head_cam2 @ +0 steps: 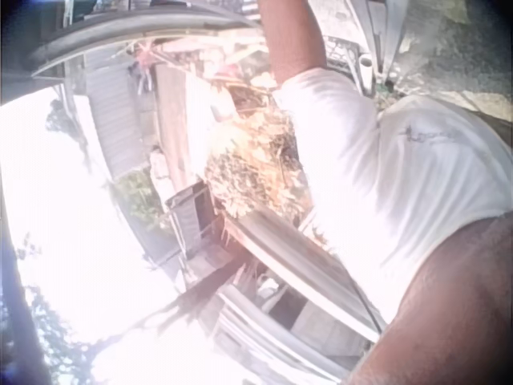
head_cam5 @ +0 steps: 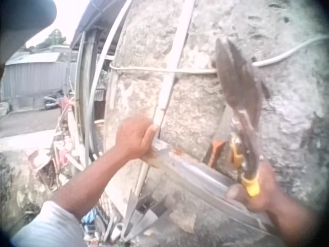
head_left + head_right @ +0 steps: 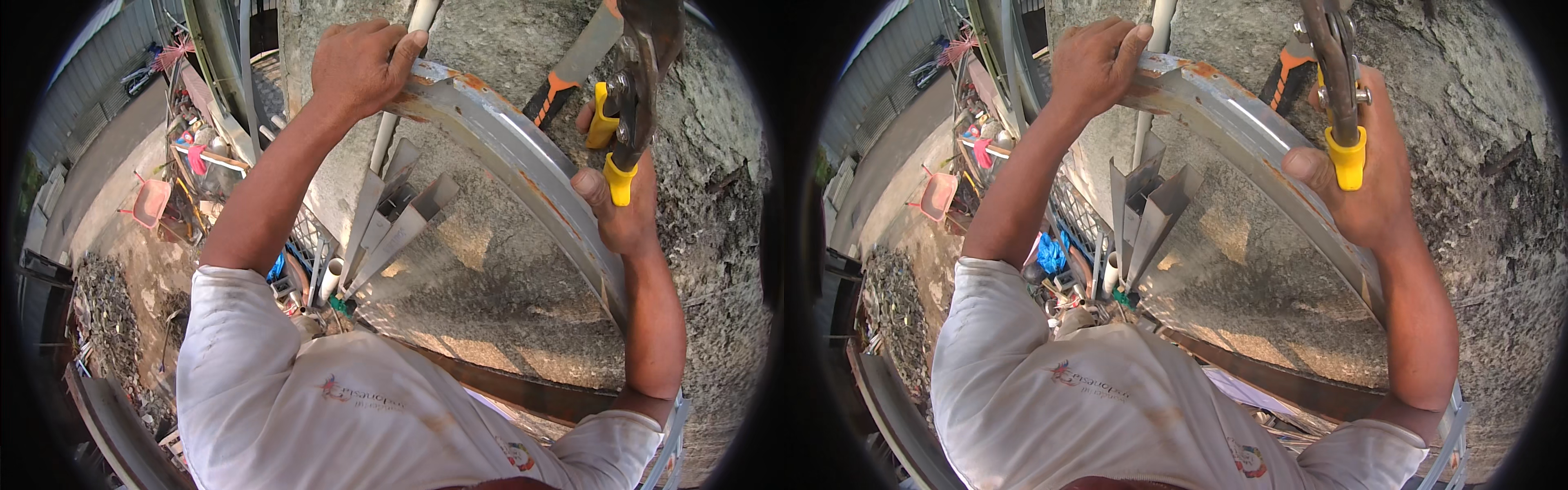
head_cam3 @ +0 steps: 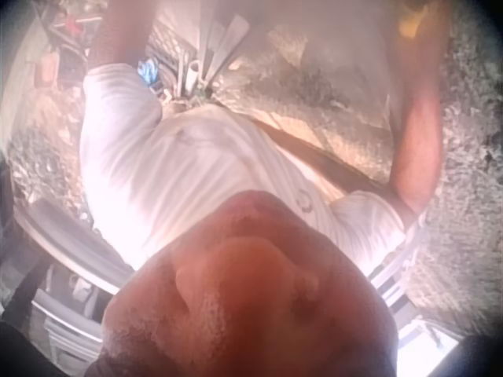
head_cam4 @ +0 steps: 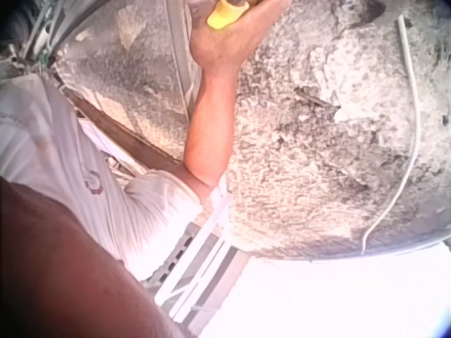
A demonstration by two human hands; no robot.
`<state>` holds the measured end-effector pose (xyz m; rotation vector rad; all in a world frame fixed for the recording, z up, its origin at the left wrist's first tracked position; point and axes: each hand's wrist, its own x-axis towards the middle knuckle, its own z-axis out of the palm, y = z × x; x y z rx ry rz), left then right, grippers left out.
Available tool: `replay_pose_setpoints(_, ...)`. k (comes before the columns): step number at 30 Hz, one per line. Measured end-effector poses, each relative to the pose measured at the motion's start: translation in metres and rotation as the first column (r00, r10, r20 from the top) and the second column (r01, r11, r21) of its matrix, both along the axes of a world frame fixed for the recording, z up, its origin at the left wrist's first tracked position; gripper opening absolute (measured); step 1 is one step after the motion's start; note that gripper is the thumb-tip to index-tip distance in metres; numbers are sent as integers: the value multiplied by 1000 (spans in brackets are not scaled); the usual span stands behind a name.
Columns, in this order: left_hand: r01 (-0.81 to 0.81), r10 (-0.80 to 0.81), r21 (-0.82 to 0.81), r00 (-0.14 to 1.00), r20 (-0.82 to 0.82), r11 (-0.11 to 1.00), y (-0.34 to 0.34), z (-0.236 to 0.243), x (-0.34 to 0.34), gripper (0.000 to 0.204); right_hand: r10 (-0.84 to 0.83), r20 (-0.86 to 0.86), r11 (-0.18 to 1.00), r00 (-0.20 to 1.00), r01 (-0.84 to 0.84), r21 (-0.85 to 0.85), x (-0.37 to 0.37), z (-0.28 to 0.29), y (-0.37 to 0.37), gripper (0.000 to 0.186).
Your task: The person uses tin snips to cut a curved metal frame piece, then uses a hammer to tap it against a concrete wall. They later pick up a power drill and a metal rod from a wooden pallet and position the metal frame on a structure.
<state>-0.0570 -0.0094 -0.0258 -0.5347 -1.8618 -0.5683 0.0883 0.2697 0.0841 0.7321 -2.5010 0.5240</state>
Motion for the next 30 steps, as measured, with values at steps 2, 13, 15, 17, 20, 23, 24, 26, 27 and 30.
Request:
replay_pose_setpoints(2, -109, 110, -68, 994, 8, 992, -6, -4, 47, 54, 31, -23, 999, 999, -32, -31, -4, -4, -1, 100)
replay_pose_setpoints(13, 336, -283, 100, 893, -351, 937, 1, 15, -54, 41, 17, -27, 999, 999, -18, -33, -3, -2, -8, 99)
replay_pose_setpoints(15, 463, -392, 95, 828, -400, 881, 8, 14, -73, 41, 1, -12, 1000, 1000, -1, -5, 0, -1, -7, 100)
replay_pose_setpoints(17, 382, -341, 84, 890, -304, 920, 4, 5, -73, 51, 1, 10, 1000, 1000, -1, -24, 0, 0, -9, 99)
replay_pose_setpoints(20, 147, -143, 37, 985, -93, 989, -1, -2, -37, 60, -17, 18, 999, 1000, 17, -30, 1, 0, -6, 99)
replay_pose_setpoints(23, -97, 98, -26, 994, 42, 995, -5, -5, 40, 60, 1, 0, 1000, 1000, -1, -24, -3, -1, -6, 98)
replay_pose_setpoints(24, -156, 158, -40, 985, 74, 987, -4, -7, 51, 60, 11, 2, 999, 1000, -11, -43, -2, -2, -7, 98)
replay_pose_setpoints(26, -197, 197, -17, 978, 65, 980, 0, -5, 49, 58, 16, 9, 999, 1000, -15, -42, -1, -1, -7, 98)
replay_pose_setpoints(27, -217, 217, -4, 974, 59, 976, 1, -4, 45, 58, 11, 13, 1000, 1000, -11, -22, -1, 0, -5, 98)
replay_pose_setpoints(30, 14, -6, 46, 985, -171, 999, -8, -10, -19, 57, 10, -3, 1000, 1000, -10, -24, 0, -1, -6, 99)
